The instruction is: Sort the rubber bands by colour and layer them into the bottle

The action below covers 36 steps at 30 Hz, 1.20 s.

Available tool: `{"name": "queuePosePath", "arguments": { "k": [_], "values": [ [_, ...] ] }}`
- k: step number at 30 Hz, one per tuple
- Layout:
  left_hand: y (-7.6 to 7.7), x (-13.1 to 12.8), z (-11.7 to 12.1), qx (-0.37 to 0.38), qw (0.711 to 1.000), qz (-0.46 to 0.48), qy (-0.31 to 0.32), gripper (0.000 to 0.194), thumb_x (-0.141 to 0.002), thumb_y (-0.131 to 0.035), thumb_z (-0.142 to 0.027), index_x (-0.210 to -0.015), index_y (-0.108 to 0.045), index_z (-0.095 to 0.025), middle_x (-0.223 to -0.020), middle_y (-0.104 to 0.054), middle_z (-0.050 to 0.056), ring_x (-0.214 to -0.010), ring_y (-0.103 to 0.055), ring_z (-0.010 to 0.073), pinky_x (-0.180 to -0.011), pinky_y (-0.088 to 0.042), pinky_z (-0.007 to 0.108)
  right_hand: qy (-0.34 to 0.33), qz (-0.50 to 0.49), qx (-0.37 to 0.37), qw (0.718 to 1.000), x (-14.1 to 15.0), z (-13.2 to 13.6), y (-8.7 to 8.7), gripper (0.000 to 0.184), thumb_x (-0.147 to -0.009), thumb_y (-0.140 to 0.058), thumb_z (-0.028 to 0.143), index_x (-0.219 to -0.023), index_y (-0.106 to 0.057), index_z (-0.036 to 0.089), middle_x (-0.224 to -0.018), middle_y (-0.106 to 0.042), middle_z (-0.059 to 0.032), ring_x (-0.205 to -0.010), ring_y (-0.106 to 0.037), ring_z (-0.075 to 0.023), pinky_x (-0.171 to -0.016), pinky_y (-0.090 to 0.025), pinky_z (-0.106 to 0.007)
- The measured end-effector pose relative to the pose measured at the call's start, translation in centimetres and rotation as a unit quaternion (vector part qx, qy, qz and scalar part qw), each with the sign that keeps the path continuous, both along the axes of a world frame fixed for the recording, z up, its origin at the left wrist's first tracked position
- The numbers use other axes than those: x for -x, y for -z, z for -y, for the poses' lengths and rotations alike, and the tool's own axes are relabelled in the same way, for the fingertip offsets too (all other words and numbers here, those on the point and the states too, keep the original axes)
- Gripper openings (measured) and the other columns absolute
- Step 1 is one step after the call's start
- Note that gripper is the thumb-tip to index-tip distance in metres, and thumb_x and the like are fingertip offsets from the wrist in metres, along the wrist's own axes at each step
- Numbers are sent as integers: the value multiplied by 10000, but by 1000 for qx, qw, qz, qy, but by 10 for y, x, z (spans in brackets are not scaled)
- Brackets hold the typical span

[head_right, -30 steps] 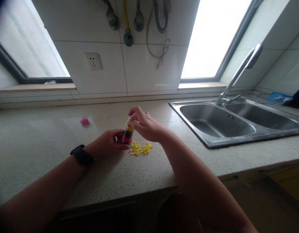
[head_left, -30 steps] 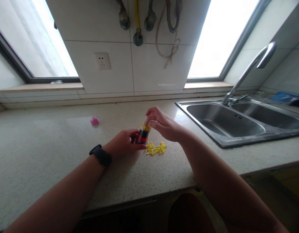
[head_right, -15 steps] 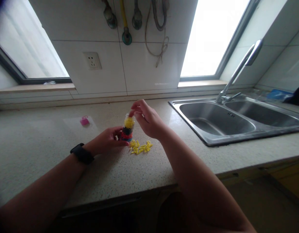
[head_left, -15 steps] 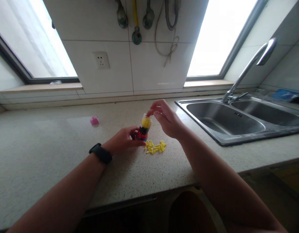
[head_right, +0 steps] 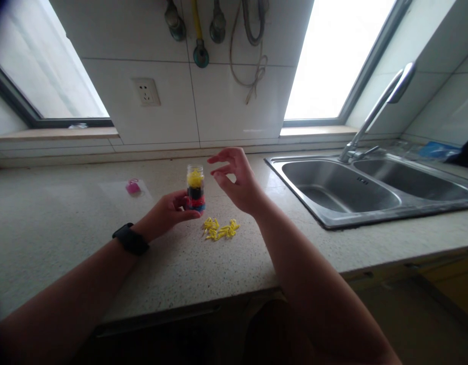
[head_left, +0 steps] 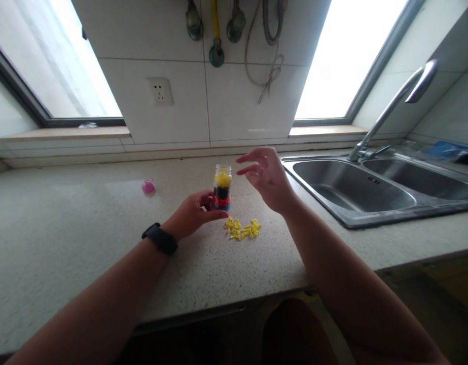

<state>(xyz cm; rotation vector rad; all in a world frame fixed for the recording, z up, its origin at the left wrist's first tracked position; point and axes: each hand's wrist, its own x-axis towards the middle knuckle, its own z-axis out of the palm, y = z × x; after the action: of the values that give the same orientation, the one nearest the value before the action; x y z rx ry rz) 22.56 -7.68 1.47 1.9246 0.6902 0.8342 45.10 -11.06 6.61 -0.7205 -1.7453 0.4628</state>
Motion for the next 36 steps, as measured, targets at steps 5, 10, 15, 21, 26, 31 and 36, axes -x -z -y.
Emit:
{"name": "queuePosePath", "arguments": {
  "k": [5, 10, 15, 21, 26, 31, 36],
  "values": [
    [-3, -3, 1, -60, 997, 32, -39, 381, -768, -811, -366, -1056, -664, -164, -932, -725, 53, -747, -607, 139, -690, -485, 282, -4, 101, 110, 989, 6, -6, 10, 368, -847, -702, 382, -1158, -584, 224, -1172, -659, -71, -993, -646, -211, -798, -522, -372],
    [-3, -9, 0, -120, 991, -11, -63, 420, -722, -850, -374, -1052, -680, -176, -886, -709, 29, -715, -573, 132, -646, -459, 264, -33, 97, 153, 983, 19, -13, 24, 346, -788, -759, 356, -1074, -643, 199, -998, -701, -50, -905, -648, -207, -761, -526, -369],
    [0, -4, -6, -137, 985, -60, -88, 644, -709, -850, -447, -1263, -616, -215, -1101, -705, 76, -856, -602, 181, -658, -487, 284, -66, -20, 147, 987, 9, -17, 18, 309, -788, -752, 360, -1015, -624, 194, -970, -684, -51, -876, -646, -191, -793, -537, -372],
    [-2, 5, 3, -195, 956, -216, 42, 720, -706, -810, -569, -1301, -624, -208, -1183, -640, 111, -915, -599, 208, -814, -513, 366, -33, -112, 155, 981, -27, -19, 9, 301, -774, -758, 381, -961, -622, 187, -930, -675, -54, -846, -637, -180, -775, -534, -358],
    [-4, -4, 18, -208, 941, -260, 62, 712, -727, -778, -601, -1313, -638, -221, -1121, -627, 103, -944, -590, 228, -859, -488, 372, 18, -100, 183, 978, -40, -28, 17, 352, -748, -776, 412, -955, -619, 175, -905, -679, -53, -778, -631, -171, -669, -522, -329],
    [-3, -16, 23, -200, 938, -277, 53, 507, -829, -701, -543, -1191, -705, -188, -1046, -626, 97, -843, -592, 201, -772, -475, 326, 4, -65, 175, 982, -41, -34, 24, 392, -736, -789, 425, -974, -622, 162, -909, -685, -56, -776, -639, -168, -704, -531, -343],
    [0, -22, 22, -214, 938, -267, 54, 439, -863, -691, -451, -1208, -682, -180, -935, -652, 75, -802, -587, 191, -749, -468, 317, 21, -53, 143, 988, -42, -32, 20, 361, -773, -753, 434, -978, -616, 169, -920, -682, -54, -776, -627, -160, -674, -520, -324]
  ]
}}
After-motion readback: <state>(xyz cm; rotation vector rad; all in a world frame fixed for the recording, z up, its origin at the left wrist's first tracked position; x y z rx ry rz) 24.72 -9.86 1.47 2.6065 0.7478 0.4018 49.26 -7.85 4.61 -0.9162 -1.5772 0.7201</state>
